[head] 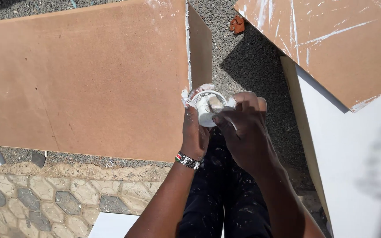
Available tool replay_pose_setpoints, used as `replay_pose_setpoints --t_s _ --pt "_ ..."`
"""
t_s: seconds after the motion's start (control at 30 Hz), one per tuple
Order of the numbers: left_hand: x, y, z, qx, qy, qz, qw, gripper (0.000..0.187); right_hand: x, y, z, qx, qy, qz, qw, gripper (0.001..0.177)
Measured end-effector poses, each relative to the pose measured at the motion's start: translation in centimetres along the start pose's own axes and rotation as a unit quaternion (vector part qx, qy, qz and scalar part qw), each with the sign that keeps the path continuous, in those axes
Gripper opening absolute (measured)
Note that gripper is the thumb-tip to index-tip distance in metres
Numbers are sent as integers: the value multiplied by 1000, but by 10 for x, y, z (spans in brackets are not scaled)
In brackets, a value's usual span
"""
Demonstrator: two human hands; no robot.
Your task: The person uses a small stick to scoop a white paste from a container and applies it to fill holes and imperfections on the edges and surfaces of white and brown wooden boards. The person moves between different boards to continue the filling process.
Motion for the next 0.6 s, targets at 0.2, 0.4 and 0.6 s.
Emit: replay_pose_setpoints --t_s 0.2,0.4,0.6 --pt "43 9 27 -49 -83 33 995 78 -33 14 13 170 141 41 974 34" --pt "48 19 48 -99 -131 -32 986 71 -67 23 45 190 180 19 965 37" --pt "169 -136 3 -70 -153 56 984 69 -49 -18 49 177 251 -74 949 50"
Point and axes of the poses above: each hand's wrist, its own z-axis away from the middle knuckle, its own y-axis out of the palm, x = y × z, the point moved 7 cm from there along -z, towards the middle knuckle, and after that the axes turned 6 degrees about -y, right-handed, at the moved point
